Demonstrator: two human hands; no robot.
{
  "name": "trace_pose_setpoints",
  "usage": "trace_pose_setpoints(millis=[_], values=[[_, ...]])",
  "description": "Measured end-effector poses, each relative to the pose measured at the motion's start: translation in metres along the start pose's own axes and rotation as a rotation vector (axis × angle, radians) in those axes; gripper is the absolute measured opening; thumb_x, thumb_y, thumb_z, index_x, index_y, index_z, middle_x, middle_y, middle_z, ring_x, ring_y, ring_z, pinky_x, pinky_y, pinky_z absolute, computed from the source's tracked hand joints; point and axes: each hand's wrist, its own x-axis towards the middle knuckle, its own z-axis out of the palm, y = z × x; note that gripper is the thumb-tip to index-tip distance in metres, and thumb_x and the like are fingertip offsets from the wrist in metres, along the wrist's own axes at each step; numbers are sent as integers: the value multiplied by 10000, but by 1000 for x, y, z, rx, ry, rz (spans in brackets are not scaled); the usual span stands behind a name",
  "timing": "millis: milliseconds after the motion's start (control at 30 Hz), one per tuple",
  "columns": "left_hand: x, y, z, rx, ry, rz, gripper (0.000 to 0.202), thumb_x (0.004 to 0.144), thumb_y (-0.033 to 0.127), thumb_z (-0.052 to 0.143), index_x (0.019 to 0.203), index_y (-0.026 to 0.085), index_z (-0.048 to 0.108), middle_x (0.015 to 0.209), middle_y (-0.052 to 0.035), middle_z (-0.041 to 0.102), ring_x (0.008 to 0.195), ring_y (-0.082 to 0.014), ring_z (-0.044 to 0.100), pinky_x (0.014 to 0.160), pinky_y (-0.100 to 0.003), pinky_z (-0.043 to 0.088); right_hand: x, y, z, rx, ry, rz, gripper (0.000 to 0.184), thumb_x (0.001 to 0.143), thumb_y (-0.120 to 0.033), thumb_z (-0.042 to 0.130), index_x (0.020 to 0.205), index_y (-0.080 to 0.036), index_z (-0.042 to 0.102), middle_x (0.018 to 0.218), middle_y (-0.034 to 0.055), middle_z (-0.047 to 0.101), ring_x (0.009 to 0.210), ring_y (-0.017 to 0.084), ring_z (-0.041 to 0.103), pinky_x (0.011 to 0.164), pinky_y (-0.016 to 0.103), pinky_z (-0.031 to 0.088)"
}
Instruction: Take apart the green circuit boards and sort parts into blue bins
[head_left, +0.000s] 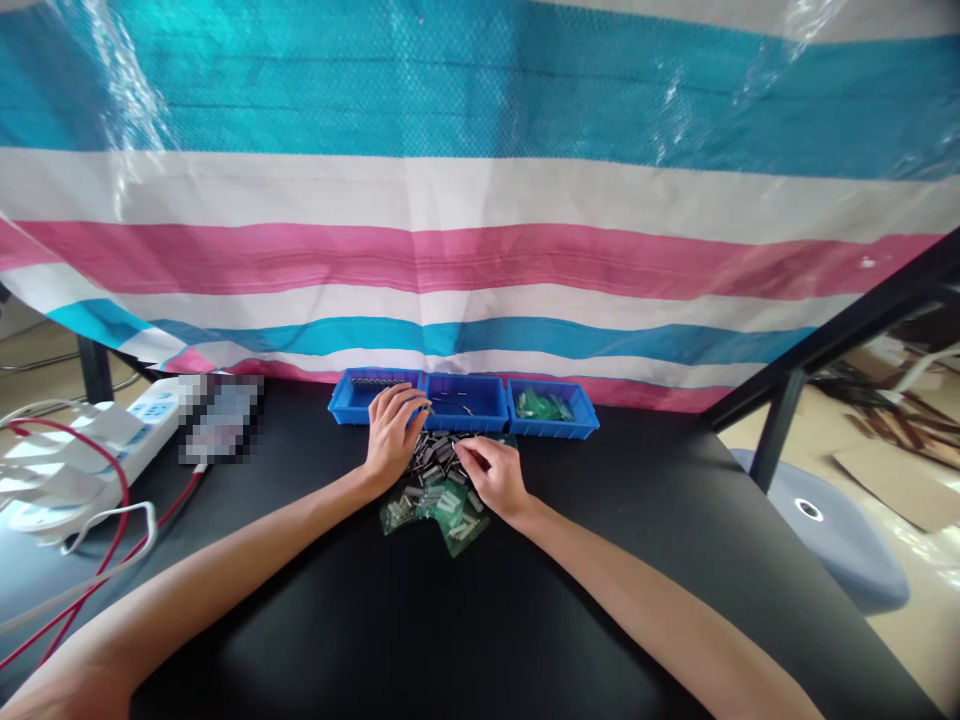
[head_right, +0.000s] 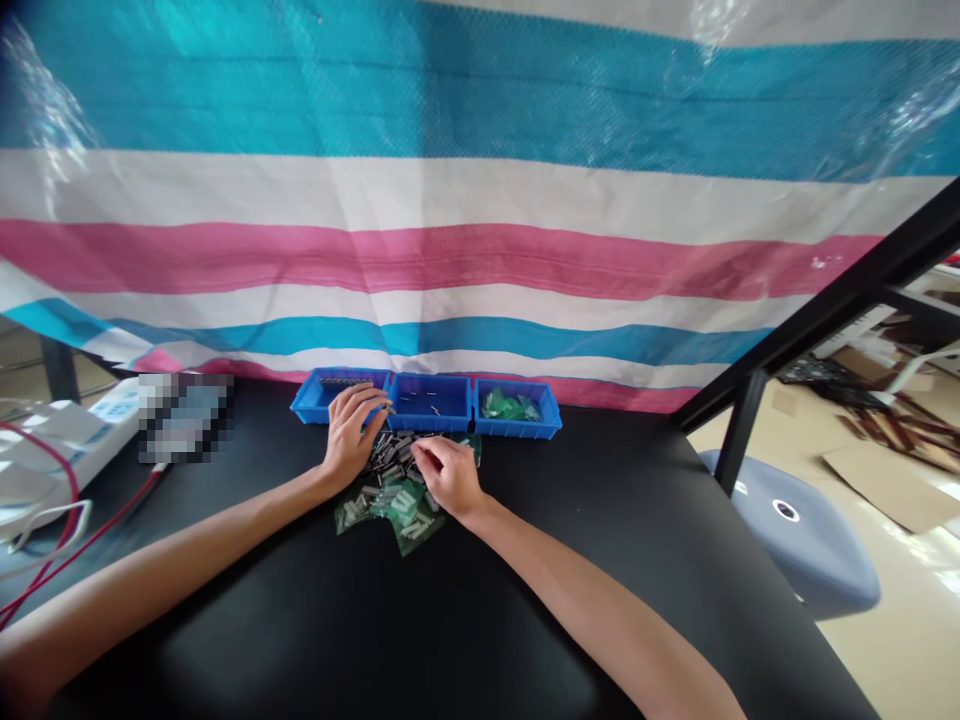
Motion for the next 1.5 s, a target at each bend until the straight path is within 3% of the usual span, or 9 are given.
trace_pose_setpoints(millis=[167,833,1300,1500], values=[[0,4,-1,12,-47,51,182,934,230,499,1066,214,623,1081,-53,685,1197,-241,512,1086,-505,289,0,0,0,-18,4,-6,177,913,-244,534,856,-192,693,805,43,726,703,160,679,679,246,521],[-1,3,1,-28,-68,56,178,926,205,511,1056,216,633,964,-22,719,1100,-207,586,1113,-493,257,0,0,-1,-8,-4,-6,179,916,-249,530,846,-196,687,796,40,724,695,162,675,677,247,515],[-2,6,-3,-63,-76,98,185,936,202,489,1070,200,617,965,-32,711,1073,-193,596,1096,-464,289,1,-1,-1,7,-5,4,160,909,-231,538,842,-194,679,800,35,723,697,159,673,675,245,509],[-2,7,-4,-106,-131,162,196,926,178,493,1097,189,588,991,-52,685,1009,-188,597,1043,-452,343,1,-2,-1,1,0,-1,155,907,-226,541,846,-193,679,800,38,722,696,164,671,673,250,511]])
